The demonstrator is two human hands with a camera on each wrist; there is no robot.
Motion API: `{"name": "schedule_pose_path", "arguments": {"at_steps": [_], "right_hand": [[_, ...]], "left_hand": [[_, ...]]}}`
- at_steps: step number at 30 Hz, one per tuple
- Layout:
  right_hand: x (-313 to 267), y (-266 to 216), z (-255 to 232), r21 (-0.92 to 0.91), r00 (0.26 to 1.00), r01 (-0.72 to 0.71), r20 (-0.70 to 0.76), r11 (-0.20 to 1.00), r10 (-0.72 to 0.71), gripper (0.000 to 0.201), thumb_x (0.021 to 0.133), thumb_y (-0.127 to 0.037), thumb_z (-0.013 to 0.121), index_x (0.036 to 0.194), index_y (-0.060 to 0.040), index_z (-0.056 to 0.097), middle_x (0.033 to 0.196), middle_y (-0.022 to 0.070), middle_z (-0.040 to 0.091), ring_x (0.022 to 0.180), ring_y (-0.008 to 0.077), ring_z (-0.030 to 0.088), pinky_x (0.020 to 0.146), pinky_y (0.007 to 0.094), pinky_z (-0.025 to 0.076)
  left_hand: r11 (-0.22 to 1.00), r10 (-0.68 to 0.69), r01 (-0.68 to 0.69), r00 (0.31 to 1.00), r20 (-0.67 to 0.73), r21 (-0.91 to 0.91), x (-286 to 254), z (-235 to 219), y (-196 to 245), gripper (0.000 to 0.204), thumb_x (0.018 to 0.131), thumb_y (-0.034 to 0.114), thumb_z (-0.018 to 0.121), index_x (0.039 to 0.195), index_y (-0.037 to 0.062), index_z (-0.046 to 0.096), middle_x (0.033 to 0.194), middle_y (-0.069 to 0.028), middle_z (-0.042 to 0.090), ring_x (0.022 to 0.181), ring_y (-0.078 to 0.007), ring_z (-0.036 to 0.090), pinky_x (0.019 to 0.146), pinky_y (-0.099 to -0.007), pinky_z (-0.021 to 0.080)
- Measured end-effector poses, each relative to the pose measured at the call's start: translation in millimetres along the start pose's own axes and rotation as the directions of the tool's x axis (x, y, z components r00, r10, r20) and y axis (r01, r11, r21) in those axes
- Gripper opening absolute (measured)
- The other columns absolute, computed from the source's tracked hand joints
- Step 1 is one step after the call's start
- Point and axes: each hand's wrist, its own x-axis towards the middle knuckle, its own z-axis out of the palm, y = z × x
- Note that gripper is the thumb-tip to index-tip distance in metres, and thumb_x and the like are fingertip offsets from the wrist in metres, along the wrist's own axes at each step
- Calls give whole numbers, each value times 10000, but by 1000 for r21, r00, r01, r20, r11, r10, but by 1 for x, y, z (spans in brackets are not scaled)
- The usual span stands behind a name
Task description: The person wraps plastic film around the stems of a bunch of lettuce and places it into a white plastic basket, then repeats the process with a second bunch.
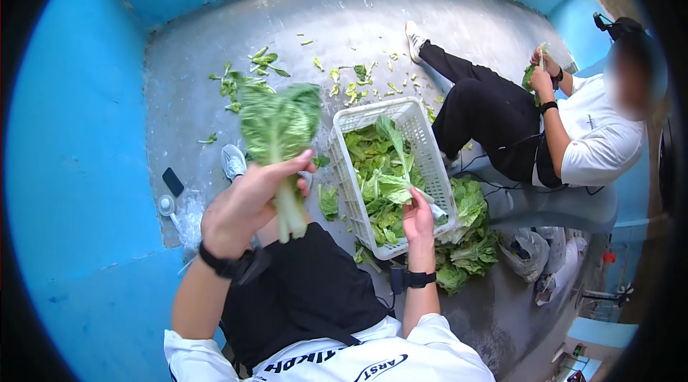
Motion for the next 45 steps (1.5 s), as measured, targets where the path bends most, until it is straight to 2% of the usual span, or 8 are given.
{"name": "schedule_pose_path", "arguments": {"at_steps": [9,16,24,31,37,39,42,45], "right_hand": [[-74,-3,106,-121,937,82,347,989,-36,219,876,33,611,1090,4,577,1075,97,642,973,145,623,887,270,502],[-102,0,129,-546,848,210,515,811,127,187,863,-6,687,898,-44,507,1063,145,678,880,95,626,810,247,519],[-113,-12,119,-440,880,311,469,842,-80,193,873,-3,669,976,-51,514,1035,158,686,977,194,656,872,305,511],[-104,-22,114,-336,880,321,451,885,-147,243,972,-122,561,1157,-9,451,955,91,605,913,197,662,840,342,543],[-106,-25,113,-603,903,358,418,712,-100,323,963,-186,598,1225,-24,500,945,18,566,818,85,569,791,278,531],[-103,-24,110,-649,843,514,504,561,-189,322,938,-182,640,1190,-25,513,976,27,573,842,92,567,776,243,491],[-109,-22,114,-619,804,548,576,563,-150,305,880,-175,716,1079,-20,545,1019,47,591,890,120,575,769,255,474],[-120,-34,120,-745,818,474,570,470,78,254,850,-139,729,1042,-12,621,923,58,622,863,127,601,760,265,477]], "left_hand": [[979,80,-76,997,-14,190,61,16,-46,271,827,249,765,978,67,633,864,-44,676,616,-78,530,586,-244,466],[945,157,-185,980,124,270,59,11,-48,242,832,257,742,967,77,653,837,-23,686,626,-56,511,560,-210,413],[974,146,-156,987,-74,-166,66,3,-37,217,884,242,684,755,88,602,691,-23,583,693,-178,618,729,-328,497],[979,179,-181,984,-29,-95,65,-7,-36,223,882,242,702,763,98,580,671,5,513,629,-140,556,657,-301,487],[978,204,-201,977,57,-59,60,-1,-37,180,869,202,716,897,59,610,710,7,505,608,-99,474,591,-277,440],[976,217,-215,974,73,-34,57,2,-37,190,869,195,714,930,49,609,728,-2,526,612,-97,482,591,-277,445],[979,200,-203,976,90,27,51,4,-35,216,869,184,710,985,32,607,784,-26,583,617,-95,496,593,-272,455],[978,173,-183,979,108,97,46,9,-29,243,870,180,706,1032,27,609,867,-68,665,613,-93,526,579,-256,468]]}}
